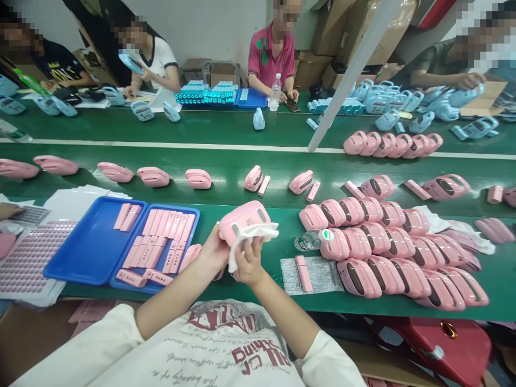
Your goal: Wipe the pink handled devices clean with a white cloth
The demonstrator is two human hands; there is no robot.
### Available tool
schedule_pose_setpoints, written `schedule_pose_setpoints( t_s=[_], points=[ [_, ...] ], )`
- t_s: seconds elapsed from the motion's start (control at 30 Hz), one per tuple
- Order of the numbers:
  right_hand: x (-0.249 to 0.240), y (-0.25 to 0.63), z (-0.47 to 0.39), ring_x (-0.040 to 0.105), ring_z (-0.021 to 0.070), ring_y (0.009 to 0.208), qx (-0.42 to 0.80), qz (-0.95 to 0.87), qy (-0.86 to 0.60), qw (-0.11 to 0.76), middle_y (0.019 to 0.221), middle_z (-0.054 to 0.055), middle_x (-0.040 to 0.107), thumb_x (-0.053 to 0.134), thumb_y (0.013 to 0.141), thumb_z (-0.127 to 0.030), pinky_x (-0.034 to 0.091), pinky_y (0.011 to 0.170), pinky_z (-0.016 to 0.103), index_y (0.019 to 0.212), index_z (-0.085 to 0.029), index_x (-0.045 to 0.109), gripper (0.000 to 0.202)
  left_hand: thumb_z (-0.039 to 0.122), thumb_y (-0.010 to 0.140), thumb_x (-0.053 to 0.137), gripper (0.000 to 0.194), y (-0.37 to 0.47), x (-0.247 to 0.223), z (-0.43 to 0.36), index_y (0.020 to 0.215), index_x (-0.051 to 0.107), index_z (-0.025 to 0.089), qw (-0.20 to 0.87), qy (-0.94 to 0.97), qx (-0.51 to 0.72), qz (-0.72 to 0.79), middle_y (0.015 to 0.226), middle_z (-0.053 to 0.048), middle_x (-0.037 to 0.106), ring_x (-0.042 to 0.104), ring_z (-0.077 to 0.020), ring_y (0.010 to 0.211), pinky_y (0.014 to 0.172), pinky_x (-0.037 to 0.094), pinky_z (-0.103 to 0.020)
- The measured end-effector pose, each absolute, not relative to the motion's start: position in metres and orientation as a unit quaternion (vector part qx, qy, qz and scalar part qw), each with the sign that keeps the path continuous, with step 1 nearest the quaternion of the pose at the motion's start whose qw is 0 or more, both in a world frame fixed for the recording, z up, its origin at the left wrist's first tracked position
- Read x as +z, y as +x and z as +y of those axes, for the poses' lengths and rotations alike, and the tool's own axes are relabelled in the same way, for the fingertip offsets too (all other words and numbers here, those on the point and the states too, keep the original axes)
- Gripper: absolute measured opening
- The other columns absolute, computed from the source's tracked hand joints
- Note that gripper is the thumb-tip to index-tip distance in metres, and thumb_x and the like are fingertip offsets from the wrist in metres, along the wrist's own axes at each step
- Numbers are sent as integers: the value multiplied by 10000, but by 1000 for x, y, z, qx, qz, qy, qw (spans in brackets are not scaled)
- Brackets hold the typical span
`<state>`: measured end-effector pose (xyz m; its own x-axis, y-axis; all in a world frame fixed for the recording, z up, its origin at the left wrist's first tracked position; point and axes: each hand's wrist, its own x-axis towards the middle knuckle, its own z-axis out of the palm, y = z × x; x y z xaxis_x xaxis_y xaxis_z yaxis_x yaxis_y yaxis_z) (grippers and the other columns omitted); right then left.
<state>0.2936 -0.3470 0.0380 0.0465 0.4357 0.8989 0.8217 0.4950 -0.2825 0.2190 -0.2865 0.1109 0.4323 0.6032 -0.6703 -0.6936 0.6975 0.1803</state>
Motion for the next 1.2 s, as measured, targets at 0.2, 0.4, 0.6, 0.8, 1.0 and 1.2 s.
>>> schedule_pose_setpoints(
  t_s=[0.2,0.4,0.6,0.8,1.0,1.2],
  points=[
    [67,286,-336,523,215,1230,397,-227,-514,726,1322,153,505,159,872,-708,475,992,399,1428,-144,330,811,214,745,511,257,221,109,-285,970,623,162,846,22,351,400,863,-43,680,623,-202,874,841,499,-342],
    [85,353,-317,623,250,1005,631,-247,-478,558,1126,137,633,673,634,-653,517,835,347,1101,-111,637,716,234,642,592,173,205,98,-280,783,630,142,816,235,327,414,801,-45,635,575,-177,768,722,446,-287],
    [64,357,-317,602,167,901,483,-399,-574,527,932,67,663,700,653,-395,464,865,307,887,-134,675,352,308,703,626,156,202,80,-269,698,584,158,672,531,266,442,726,-4,562,515,-152,734,712,395,-265],
    [44,355,-331,577,150,785,336,-305,-663,595,824,49,639,698,570,-344,470,761,288,797,-134,622,319,162,737,637,120,197,58,-151,852,647,130,559,594,288,501,908,-43,625,577,-176,918,894,412,-283],
    [37,368,-352,579,154,783,317,-284,-680,597,811,52,634,686,581,-324,475,761,290,778,-130,622,284,29,757,598,102,144,45,-42,770,535,108,426,562,346,619,1077,-52,540,448,-218,1173,1065,258,-462],
    [32,375,-374,577,149,756,282,-223,-715,599,804,41,637,688,585,-309,476,737,282,804,-136,618,288,41,771,606,256,143,39,-39,580,453,115,433,614,293,591,768,5,506,520,-175,1023,1031,295,-407]
  ],
)
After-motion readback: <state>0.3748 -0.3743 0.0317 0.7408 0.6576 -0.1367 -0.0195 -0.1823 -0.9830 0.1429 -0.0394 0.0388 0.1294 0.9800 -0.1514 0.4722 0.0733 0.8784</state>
